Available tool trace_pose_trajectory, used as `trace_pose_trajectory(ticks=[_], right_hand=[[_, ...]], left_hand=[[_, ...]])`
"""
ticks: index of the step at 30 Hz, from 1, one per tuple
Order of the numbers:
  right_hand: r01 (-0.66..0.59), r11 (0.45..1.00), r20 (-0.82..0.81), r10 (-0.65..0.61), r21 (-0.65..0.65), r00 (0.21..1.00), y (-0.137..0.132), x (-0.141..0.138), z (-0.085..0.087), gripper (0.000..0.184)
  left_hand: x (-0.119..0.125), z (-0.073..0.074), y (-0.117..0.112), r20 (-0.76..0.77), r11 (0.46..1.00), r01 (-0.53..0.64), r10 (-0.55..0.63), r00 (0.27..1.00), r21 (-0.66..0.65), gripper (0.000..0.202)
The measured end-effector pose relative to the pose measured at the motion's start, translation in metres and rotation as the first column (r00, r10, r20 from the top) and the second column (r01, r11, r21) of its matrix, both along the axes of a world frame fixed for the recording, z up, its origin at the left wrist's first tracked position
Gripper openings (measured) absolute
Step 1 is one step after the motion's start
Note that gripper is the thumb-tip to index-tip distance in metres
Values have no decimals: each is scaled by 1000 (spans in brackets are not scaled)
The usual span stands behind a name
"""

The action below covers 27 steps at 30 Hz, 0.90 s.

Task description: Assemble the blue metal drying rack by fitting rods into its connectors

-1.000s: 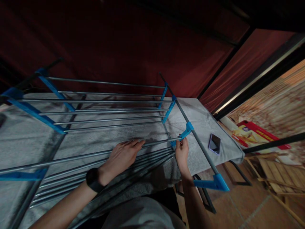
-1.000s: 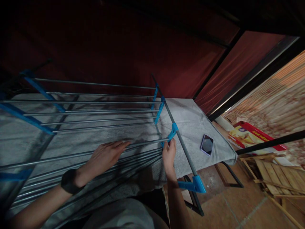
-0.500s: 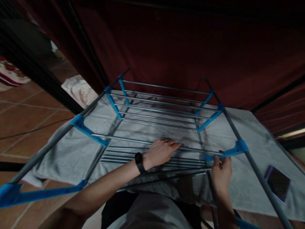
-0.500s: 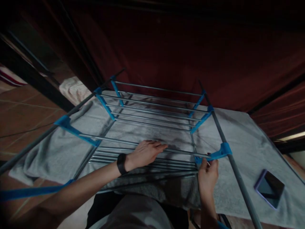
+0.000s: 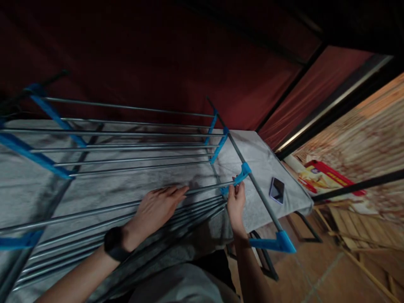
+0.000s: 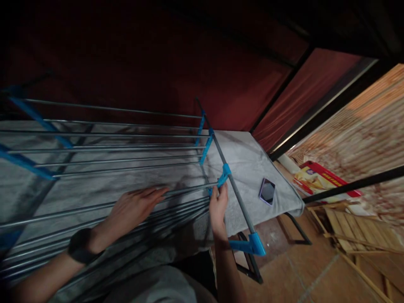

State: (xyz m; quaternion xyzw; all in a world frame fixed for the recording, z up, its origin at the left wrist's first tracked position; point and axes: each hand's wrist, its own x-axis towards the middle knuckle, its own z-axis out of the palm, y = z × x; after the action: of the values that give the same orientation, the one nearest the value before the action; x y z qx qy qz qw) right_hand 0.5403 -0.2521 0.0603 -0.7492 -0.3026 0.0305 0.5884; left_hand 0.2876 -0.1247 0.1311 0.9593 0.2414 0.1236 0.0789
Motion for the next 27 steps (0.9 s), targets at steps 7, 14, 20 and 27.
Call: trace_pose_trajectory(ticks=[7,14,20,27], right_hand=[[-4,1000,-5,4,10,1000,-1,2,-9,40],[2,1000,1,-2,-5,1000,-1,-1,-9,44],[-3,1000,-3,3,-10,1000,-1,-3,-5,44],[-49,999,-85,50,25,995,-4,3,-12,51]], left_hand=[[1,6,-2,-42,998,-17,14,999,-56,42],[2,5,-1,-68,1000,1,-3,998,-28,43],[4,8,-4,-59,1000,-7,7,998,11,41],[3,10,-12,-12,995,30,-29,1000,93,43]])
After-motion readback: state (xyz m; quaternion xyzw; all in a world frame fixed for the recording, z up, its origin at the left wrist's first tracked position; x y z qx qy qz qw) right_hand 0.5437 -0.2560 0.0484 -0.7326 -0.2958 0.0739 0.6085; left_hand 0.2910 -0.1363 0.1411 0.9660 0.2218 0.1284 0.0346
